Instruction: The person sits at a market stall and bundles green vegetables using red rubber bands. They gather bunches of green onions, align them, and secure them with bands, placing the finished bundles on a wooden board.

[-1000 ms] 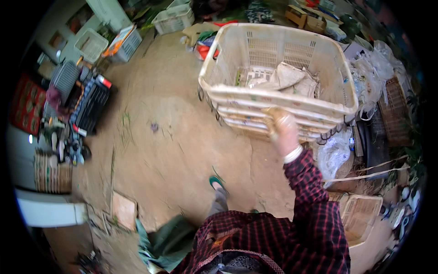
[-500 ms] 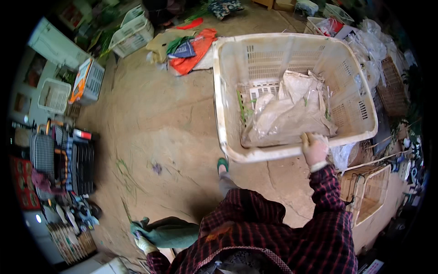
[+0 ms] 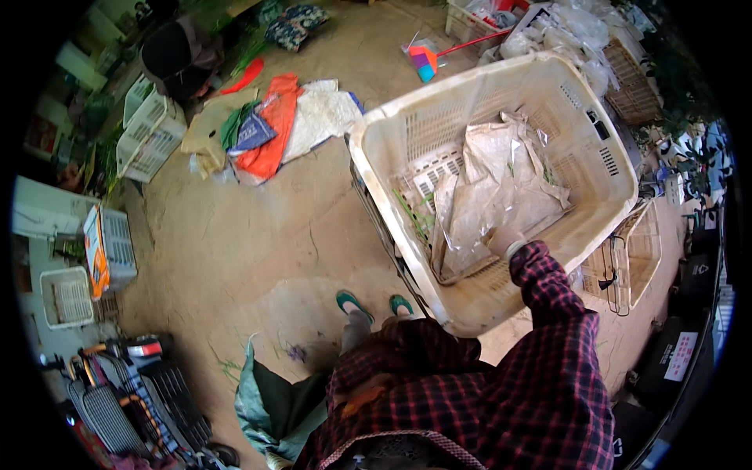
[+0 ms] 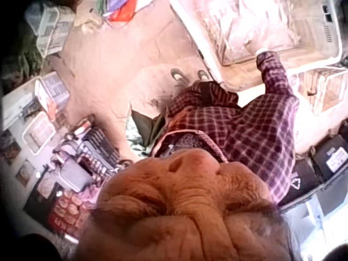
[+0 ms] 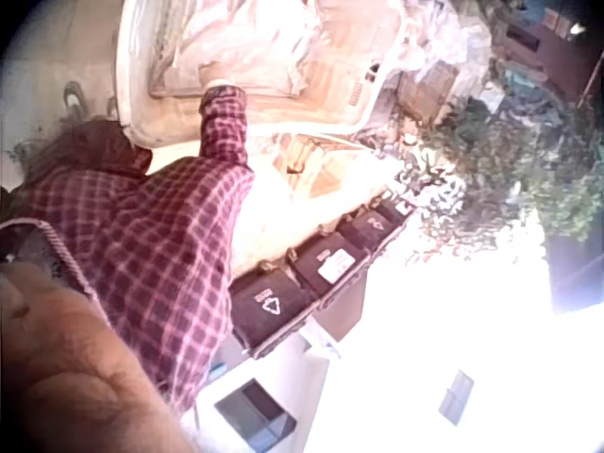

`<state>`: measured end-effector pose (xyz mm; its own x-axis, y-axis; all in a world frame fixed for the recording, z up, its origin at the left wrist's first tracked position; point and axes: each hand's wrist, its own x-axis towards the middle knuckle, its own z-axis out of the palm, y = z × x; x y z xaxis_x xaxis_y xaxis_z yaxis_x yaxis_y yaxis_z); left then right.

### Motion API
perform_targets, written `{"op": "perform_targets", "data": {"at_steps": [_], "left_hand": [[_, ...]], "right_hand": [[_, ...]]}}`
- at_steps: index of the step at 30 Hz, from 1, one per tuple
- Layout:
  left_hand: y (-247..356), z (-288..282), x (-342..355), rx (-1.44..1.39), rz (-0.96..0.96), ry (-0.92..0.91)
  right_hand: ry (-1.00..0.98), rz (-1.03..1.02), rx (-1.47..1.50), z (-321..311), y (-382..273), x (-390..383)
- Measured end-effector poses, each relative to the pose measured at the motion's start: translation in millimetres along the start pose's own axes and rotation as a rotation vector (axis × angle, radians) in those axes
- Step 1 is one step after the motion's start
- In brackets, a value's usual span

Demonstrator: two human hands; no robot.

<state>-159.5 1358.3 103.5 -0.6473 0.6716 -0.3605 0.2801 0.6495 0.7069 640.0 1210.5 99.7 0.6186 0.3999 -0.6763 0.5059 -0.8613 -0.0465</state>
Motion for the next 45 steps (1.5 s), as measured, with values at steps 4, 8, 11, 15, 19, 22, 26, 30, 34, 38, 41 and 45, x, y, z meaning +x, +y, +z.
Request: {"op": "perform_targets", "data": {"at_steps": [4,8,11,15,19,22,26,30,34,38,41,45], "left_hand": [[132.0,74.8,51.0,-0.044,0.109,-0.18],[251.8,156.5,46.1,-0.177,0.224,-0.452],[350.2,240.8,2.8,-0.231,0.339,-0.76],[430.1,335.8,-56.3,-0.137,0.392,-1.078],[474.5,401.4,-77.3,-0.088,0.455,-1.08],[520.0,430.3,-91.8,-0.052,0.472,-1.051],[568.2,461.2,-92.1,-0.032,0.552,-1.043],[629.0,488.1,-125.4,-0.018,0.643,-1.082],[684.2,535.8,-172.3,-0.032,0.777,-1.158],[733.8,592.4,-176.0,-0.011,0.94,-1.239],[754.2,653.0,-186.0,-0.034,0.849,-1.353],[774.4,762.3,-179.7,0.063,0.87,-1.458]], "right_hand": [[-0.028,0.181,0.082,71.6,8.6,60.3],[0.054,0.375,0.372,86.4,-12.0,65.6],[0.126,0.534,0.585,126.1,-8.1,62.6],[0.194,0.743,0.75,112.0,-27.9,54.6],[0.291,0.967,0.844,111.1,-50.5,88.3],[0.347,1.05,0.893,102.8,-72.6,118.9],[0.187,0.929,0.921,71.0,-78.5,126.2],[0.195,0.873,0.931,35.3,-95.4,111.3],[0.347,0.879,0.942,64.2,-74.9,101.1],[0.855,1.078,0.983,33.3,-34.7,35.1],[1.013,1.189,1.164,-48.0,-39.4,-48.7],[1.578,1.234,1.154,-66.7,-71.9,-125.5]]}}
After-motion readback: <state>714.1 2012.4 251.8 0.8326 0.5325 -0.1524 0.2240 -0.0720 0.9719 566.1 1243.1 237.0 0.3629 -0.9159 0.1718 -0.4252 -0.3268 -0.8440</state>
